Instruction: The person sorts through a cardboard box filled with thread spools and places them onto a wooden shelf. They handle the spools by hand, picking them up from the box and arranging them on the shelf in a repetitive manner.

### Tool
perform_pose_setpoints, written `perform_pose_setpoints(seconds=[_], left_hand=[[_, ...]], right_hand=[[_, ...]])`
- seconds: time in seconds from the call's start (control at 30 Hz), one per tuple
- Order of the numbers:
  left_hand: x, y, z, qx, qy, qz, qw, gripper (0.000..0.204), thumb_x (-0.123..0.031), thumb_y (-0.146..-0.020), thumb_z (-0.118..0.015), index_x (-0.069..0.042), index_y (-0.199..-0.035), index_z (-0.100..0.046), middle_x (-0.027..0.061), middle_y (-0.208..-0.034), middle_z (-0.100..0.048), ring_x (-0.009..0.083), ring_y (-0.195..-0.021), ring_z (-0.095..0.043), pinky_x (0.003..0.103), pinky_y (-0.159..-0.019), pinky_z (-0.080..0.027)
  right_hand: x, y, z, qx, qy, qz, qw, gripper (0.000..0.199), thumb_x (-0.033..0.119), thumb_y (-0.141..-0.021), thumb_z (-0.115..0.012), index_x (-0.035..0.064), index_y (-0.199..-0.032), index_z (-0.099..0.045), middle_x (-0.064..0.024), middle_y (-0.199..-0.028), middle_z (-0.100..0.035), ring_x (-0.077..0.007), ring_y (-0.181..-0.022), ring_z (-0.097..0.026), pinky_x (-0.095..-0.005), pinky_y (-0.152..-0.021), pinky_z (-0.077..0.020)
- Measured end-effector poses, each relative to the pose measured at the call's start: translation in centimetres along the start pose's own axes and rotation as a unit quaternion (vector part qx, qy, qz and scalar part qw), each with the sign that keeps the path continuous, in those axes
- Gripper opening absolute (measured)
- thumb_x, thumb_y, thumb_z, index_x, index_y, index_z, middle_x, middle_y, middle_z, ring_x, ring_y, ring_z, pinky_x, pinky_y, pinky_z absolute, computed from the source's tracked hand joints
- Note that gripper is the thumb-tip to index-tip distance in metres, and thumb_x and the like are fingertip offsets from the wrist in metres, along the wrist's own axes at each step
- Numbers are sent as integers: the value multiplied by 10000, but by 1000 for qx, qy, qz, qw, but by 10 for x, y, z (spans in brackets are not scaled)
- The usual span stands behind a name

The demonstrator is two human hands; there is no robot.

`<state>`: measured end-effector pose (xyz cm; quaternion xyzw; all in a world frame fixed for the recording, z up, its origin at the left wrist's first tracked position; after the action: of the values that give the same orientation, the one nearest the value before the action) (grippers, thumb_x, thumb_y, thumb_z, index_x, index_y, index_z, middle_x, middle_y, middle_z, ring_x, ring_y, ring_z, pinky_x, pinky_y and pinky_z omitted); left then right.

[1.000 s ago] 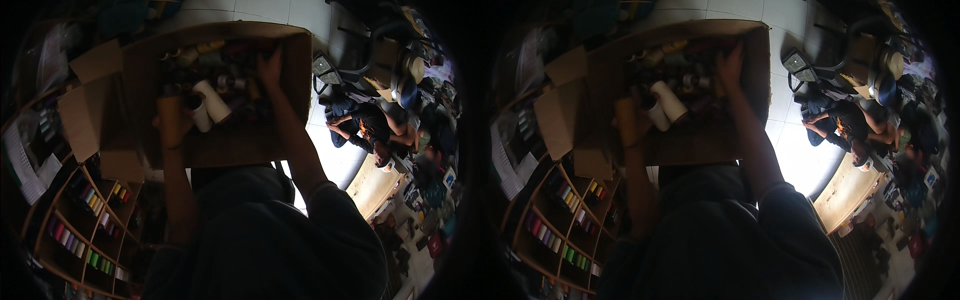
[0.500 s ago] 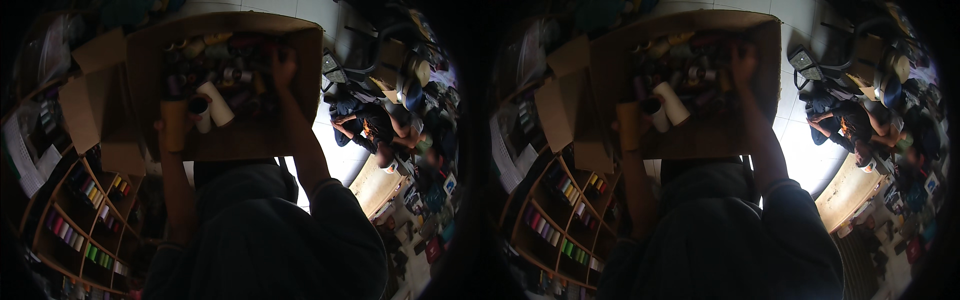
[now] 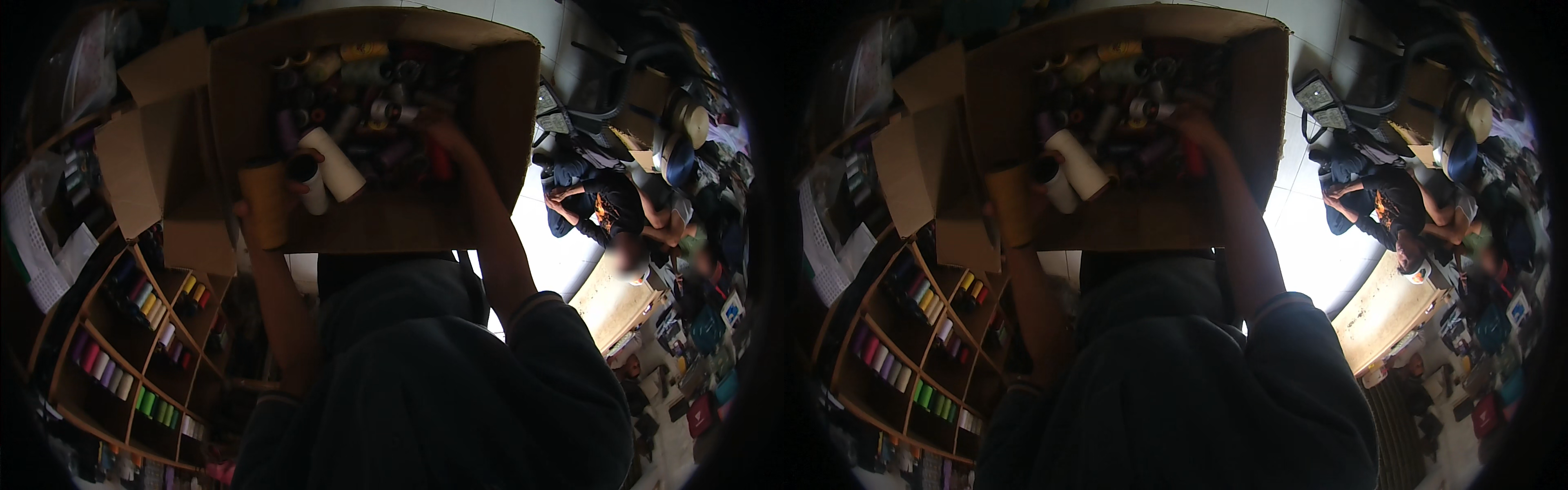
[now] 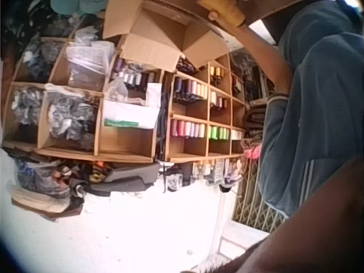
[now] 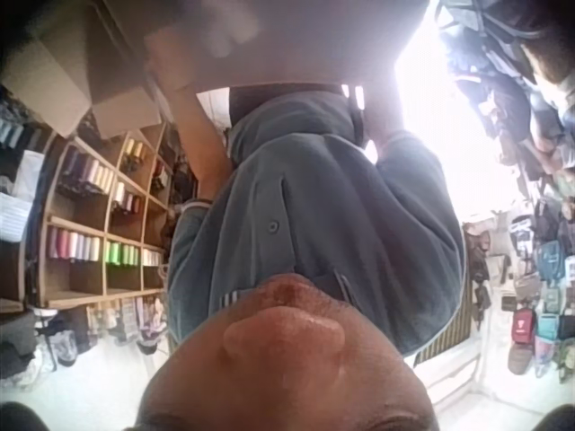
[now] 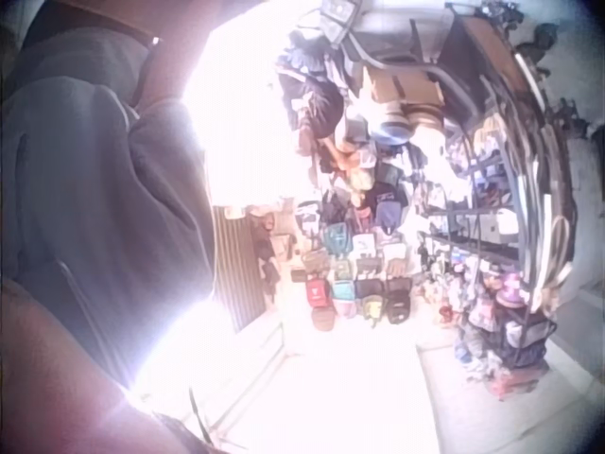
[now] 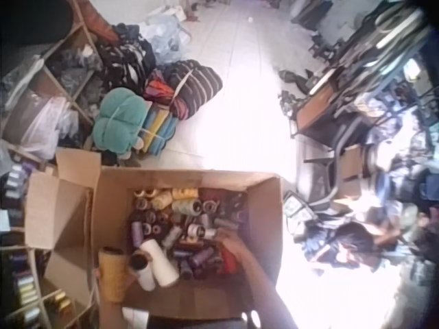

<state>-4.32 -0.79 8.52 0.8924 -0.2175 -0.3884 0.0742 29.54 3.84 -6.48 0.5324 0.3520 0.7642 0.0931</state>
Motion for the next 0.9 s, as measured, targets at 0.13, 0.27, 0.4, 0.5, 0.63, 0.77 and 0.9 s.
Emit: perform_pose_setpoints(seconds=[0.13, 0.27, 0.4, 0.5, 0.63, 0.77, 0.9], left_hand=[[-22, -1, -18, 68, -45, -53, 995, 874, -751, -637, -548, 62, -936, -663, 264, -1204, -505, 268, -1102, -462, 355, -945, -339], [-17, 18, 21, 53, -27, -27, 998, 867, -756, -644, -538, 40, -961, -673, 276, -1269, -450, 312, -1178, -397, 380, -995, -278], [-22, 31, 26, 35, -27, -66, 997, 869, -777, -640, -513, 11, -965, -682, 286, -1312, -402, 335, -1230, -346, 405, -1034, -226], [-35, 26, 11, 61, -14, -77, 995, 880, -785, -636, -503, 9, -972, -680, 289, -1337, -369, 345, -1250, -323, 423, -1044, -214], [-38, 37, 12, 40, 22, -80, 996, 875, -777, -638, -507, 11, -976, -678, 295, -1359, -336, 350, -1257, -311, 435, -1041, -224], [-42, 40, 15, 43, 21, -103, 994, 883, -771, -640, -511, 33, -966, -674, 304, -1349, -337, 350, -1259, -307, 430, -1040, -233], [-42, 45, 25, 60, 14, -112, 992, 890, -766, -645, -512, 53, -956, -671, 313, -1333, -348, 350, -1246, -316, 410, -1036, -231]], right_hand=[[67, 34, -33, 118, -70, -137, 981, 315, 164, -795, -589, 44, -1083, -627, -89, -956, -656, -266, -875, -636, -393, -813, -480], [0, -5, -93, 232, 440, 170, 851, 320, 262, -779, -615, 77, -1038, -650, -109, -989, -656, -294, -904, -636, -393, -808, -491], [60, 27, -124, 265, 386, 146, 871, 365, 346, -788, -611, 79, -1035, -645, -138, -958, -653, -303, -885, -638, -388, -768, -511], [64, 23, -154, 237, 361, 119, 894, 405, 391, -763, -640, 108, -1052, -643, -132, -972, -655, -301, -910, -635, -410, -809, -495], [50, 15, -180, 191, 362, 168, 897, 460, 397, -718, -689, 96, -1062, -641, -147, -979, -654, -306, -932, -630, -421, -827, -493], [67, -4, -164, 349, 293, 155, 877, 570, 417, -698, -709, 34, -1107, -606, -178, -1032, -621, -292, -958, -610, -392, -790, -499], [61, -2, -136, 340, 91, 18, 936, 577, 301, -722, -715, 73, -1221, -535, -134, -1212, -550, -256, -944, -601, -362, -778, -501]])
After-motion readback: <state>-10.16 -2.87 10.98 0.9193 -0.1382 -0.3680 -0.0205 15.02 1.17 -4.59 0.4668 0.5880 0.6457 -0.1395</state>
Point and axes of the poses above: each hand's wrist, its own y-axis away from the middle knuckle, its own z-axis out of the back of the hand, x = y × z, the point moved 2 cm from there along -y, towards the middle knuckle
